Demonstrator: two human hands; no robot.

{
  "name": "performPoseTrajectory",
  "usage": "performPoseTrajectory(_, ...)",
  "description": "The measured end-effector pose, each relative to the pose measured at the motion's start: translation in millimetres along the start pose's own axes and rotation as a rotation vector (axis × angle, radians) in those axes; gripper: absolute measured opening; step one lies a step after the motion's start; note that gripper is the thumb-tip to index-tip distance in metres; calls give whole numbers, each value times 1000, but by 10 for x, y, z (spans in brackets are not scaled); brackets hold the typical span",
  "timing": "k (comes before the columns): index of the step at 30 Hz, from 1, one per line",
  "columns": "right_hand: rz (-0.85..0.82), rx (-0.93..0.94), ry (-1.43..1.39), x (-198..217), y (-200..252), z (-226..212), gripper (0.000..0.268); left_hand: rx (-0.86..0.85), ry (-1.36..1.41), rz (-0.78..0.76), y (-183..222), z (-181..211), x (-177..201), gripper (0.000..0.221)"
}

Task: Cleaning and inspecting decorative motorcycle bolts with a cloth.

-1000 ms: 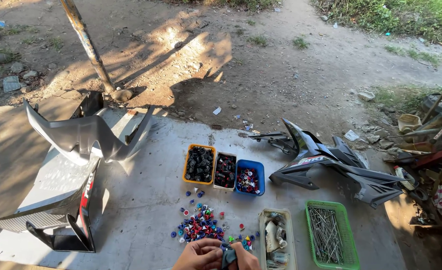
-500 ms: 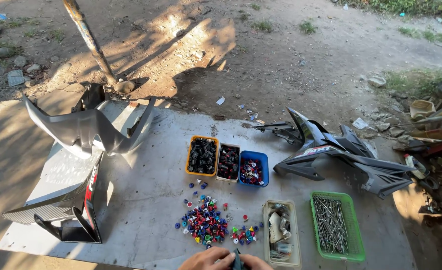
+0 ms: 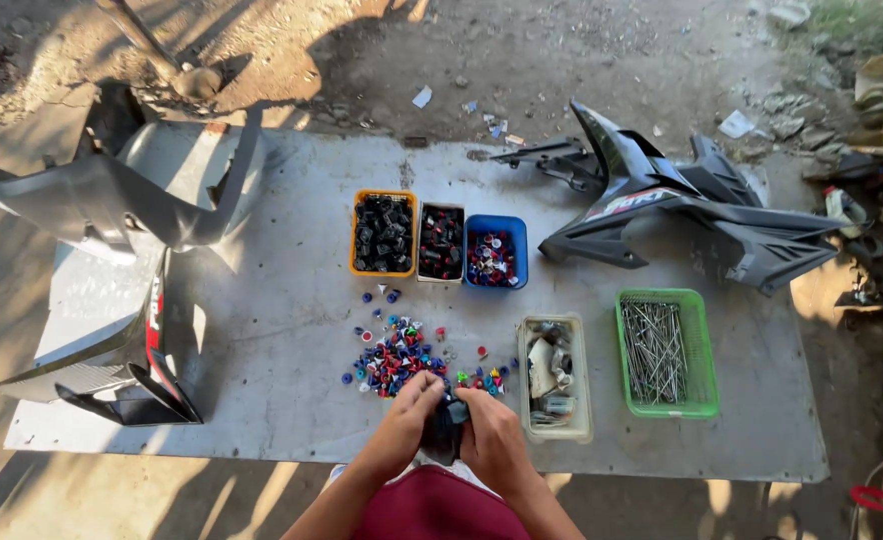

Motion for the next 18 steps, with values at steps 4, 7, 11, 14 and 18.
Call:
performPoseTrajectory(4, 101, -401, -487, -207, 132, 773, 26, -122, 151, 274, -676, -358, 270, 21)
performPoseTrajectory(7, 185, -547, -943, -345, 136, 1241, 16, -132, 198, 359, -1225, -545, 491, 21)
performPoseTrajectory(11, 256, -561, -1496, -479, 208, 1747, 33, -65, -419, 462, -2045, -914, 656, 27)
performPoseTrajectory(14, 219, -781, -1787, -750, 525, 2261, 20, -127, -579, 479, -2910, -1418, 698, 28)
performPoseTrajectory(18, 235, -1157, -1626, -1290, 1108, 2872, 14, -12, -576, 443, -3785, -1734, 639, 27)
Point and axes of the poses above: each hand's wrist, its own y-axis away from the middle knuckle, its own x-axis out of the back of the hand, z = x × y, the point moved 8 cm from there along -y, towards the middle knuckle, and after that the axes turned 1 degree about -y, right-handed, at the moved point
